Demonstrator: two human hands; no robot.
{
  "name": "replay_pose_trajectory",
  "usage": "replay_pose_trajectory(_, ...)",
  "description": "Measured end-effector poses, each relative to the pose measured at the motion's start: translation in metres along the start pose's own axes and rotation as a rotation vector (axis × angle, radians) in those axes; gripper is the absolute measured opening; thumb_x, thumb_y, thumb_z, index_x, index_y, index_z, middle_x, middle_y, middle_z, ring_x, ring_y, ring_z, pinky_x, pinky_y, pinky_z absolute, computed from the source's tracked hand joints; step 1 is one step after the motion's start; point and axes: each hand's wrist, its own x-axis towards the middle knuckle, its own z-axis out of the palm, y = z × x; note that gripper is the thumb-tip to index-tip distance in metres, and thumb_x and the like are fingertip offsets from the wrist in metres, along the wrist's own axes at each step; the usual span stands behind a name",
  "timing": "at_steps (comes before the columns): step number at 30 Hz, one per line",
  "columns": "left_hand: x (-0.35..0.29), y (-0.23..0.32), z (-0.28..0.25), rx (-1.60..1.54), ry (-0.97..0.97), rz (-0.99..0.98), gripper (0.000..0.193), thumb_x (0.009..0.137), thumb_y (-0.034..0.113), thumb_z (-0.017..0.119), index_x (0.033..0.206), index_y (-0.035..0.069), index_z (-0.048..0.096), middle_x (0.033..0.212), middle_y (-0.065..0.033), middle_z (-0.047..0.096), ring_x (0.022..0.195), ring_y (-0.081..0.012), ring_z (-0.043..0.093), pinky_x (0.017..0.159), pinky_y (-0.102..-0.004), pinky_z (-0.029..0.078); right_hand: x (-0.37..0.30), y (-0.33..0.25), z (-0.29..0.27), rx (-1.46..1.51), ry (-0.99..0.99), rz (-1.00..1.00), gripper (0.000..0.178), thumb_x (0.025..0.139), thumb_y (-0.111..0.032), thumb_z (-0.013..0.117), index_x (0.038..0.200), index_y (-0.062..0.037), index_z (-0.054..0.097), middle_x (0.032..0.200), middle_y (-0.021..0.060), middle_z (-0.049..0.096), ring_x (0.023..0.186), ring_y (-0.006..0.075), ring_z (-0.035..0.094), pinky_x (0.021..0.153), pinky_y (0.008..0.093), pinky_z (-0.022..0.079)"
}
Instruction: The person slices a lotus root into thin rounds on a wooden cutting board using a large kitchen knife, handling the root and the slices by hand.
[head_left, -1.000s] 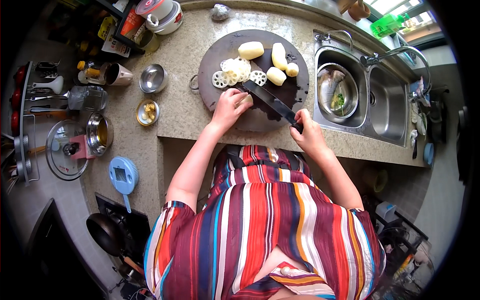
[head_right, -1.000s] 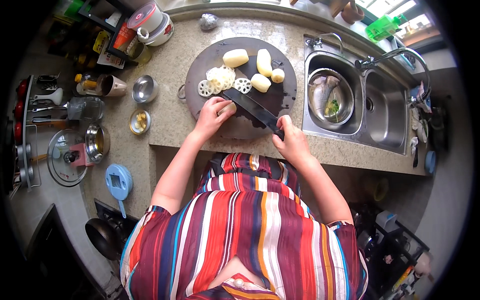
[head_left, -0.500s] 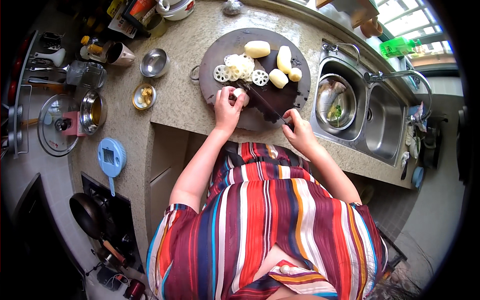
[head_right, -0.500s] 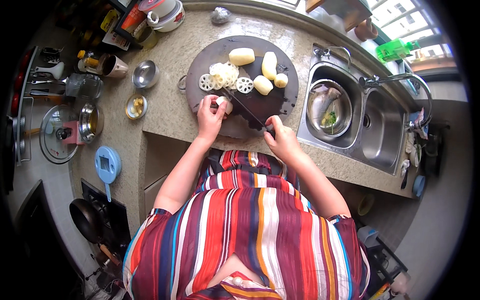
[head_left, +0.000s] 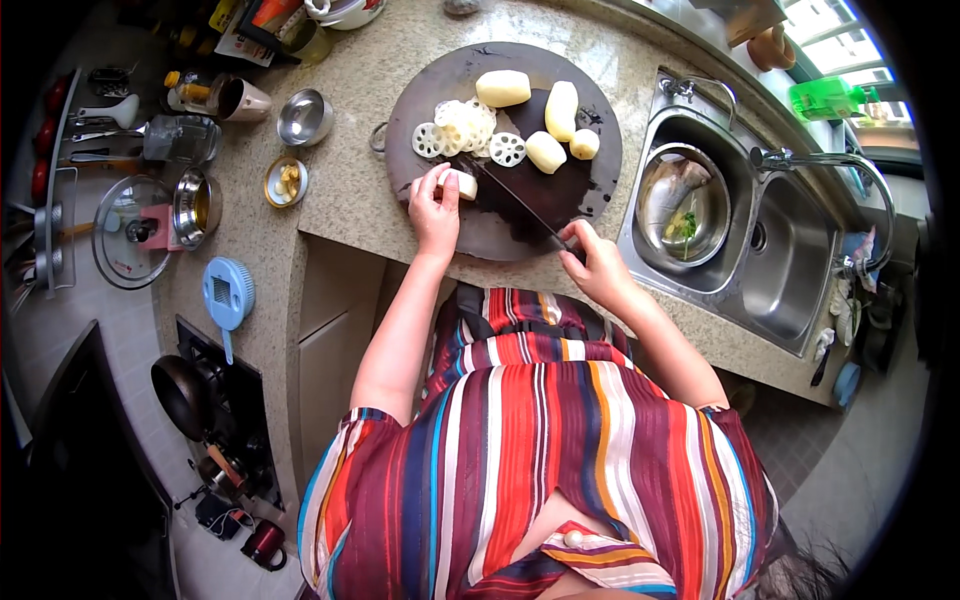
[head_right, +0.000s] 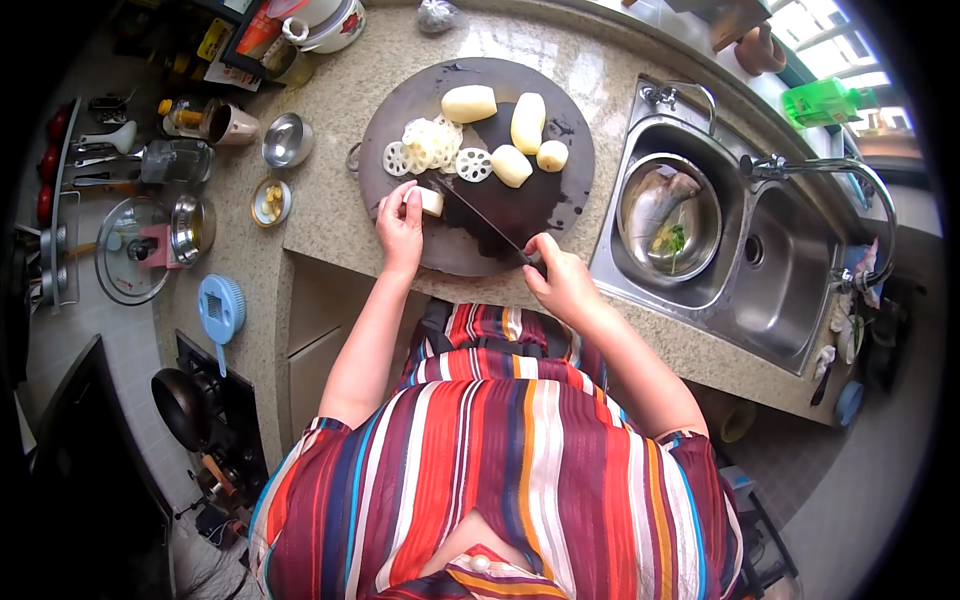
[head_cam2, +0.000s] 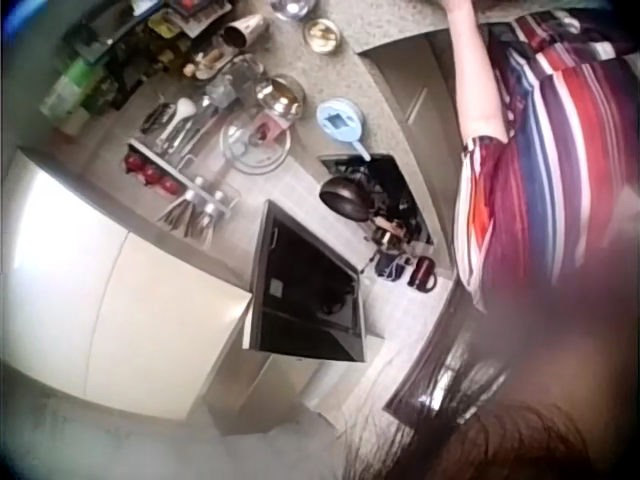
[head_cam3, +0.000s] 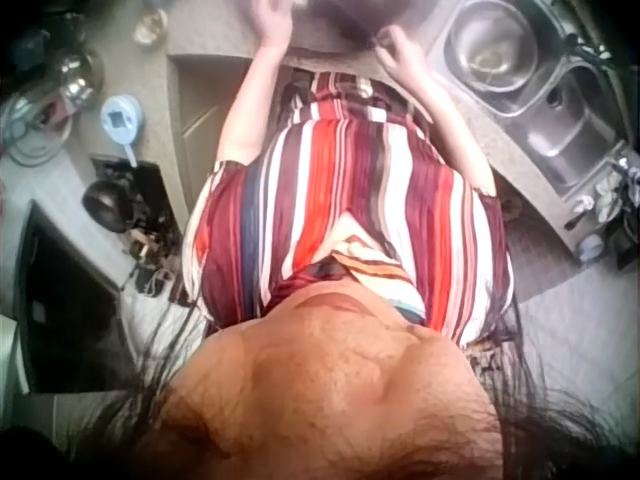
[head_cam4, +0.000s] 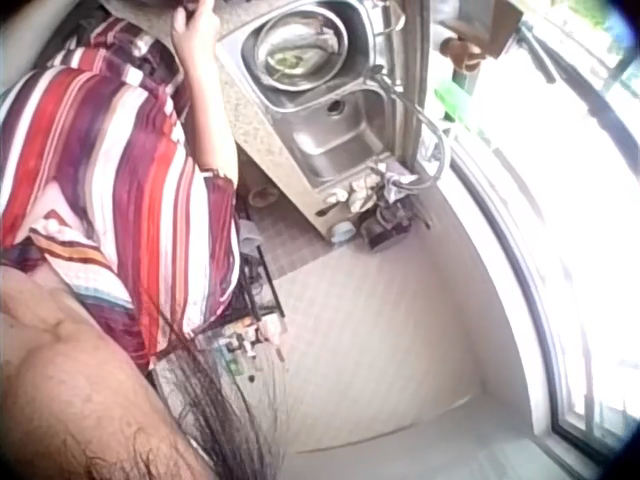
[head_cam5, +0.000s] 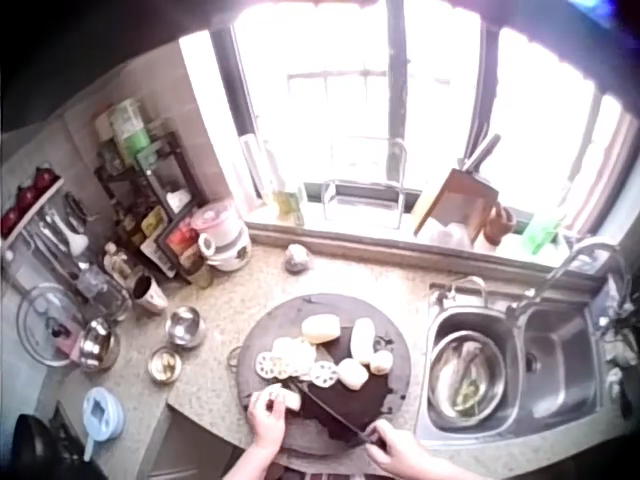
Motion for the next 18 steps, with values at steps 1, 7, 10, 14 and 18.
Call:
replay_pose_trajectory(1, -0.002, 0.003, 0.001, 0.005, -0.003, 0.0, 0.036, 0.091, 0.033, 0.068, 0.112, 0.004, 0.062, 0.09, -0.0083, 0.059, 0.076, -0.017, 0.059, 0.07, -0.0311, 0.05, 0.0, 0.002, -0.002, 0.004, -0.005, -0.005, 0.027, 0.084, -0.011, 0.063, 0.106, -0.0046, 0.05, 0.074, 0.0209, 0.06, 0.074, 0.0394, 0.062, 0.067, 0.0451, 0.047)
replay_pose_trajectory(7, -0.011, 0.029, 0.001, -0.055, -0.039, -0.008, 0.036, 0.09, 0.03, 0.069, 0.113, 0.004, 0.062, 0.102, -0.0087, 0.058, 0.083, -0.0179, 0.062, 0.075, -0.0301, 0.052, -0.001, 0.008, -0.008, 0.022, -0.039, -0.004, 0.026, 0.085, -0.012, 0.062, 0.107, -0.0049, 0.05, 0.077, 0.0216, 0.061, 0.077, 0.0413, 0.062, 0.069, 0.0457, 0.047)
replay_pose_trajectory(10, -0.011, 0.033, 0.004, -0.024, -0.022, -0.001, 0.033, 0.091, 0.029, 0.068, 0.111, 0.004, 0.062, 0.102, -0.0083, 0.057, 0.083, -0.0183, 0.06, 0.075, -0.0314, 0.051, 0.0, 0.012, -0.007, 0.011, -0.044, -0.028, 0.026, 0.085, -0.013, 0.062, 0.107, -0.0052, 0.049, 0.079, 0.0223, 0.062, 0.079, 0.0422, 0.062, 0.07, 0.0467, 0.048)
replay_pose_trajectory(14, -0.009, 0.019, 0.01, -0.106, 0.109, 0.07, 0.028, 0.093, 0.026, 0.066, 0.109, 0.004, 0.062, 0.101, -0.0088, 0.055, 0.083, -0.0192, 0.057, 0.075, -0.0313, 0.049, 0.001, 0.013, -0.008, 0.006, -0.051, -0.059, 0.027, 0.085, -0.013, 0.062, 0.107, -0.0056, 0.049, 0.08, 0.0231, 0.062, 0.082, 0.0431, 0.062, 0.071, 0.0484, 0.048)
replay_pose_trajectory(18, -0.012, 0.01, 0.009, -0.177, 0.093, 0.006, 0.024, 0.093, 0.024, 0.065, 0.105, 0.003, 0.061, 0.102, -0.0099, 0.054, 0.088, -0.0205, 0.054, 0.076, -0.0314, 0.047, 0.0, 0.015, -0.006, 0.015, -0.049, -0.053, 0.027, 0.085, -0.013, 0.062, 0.107, -0.0056, 0.048, 0.08, 0.0233, 0.062, 0.081, 0.0432, 0.062, 0.071, 0.0486, 0.048)
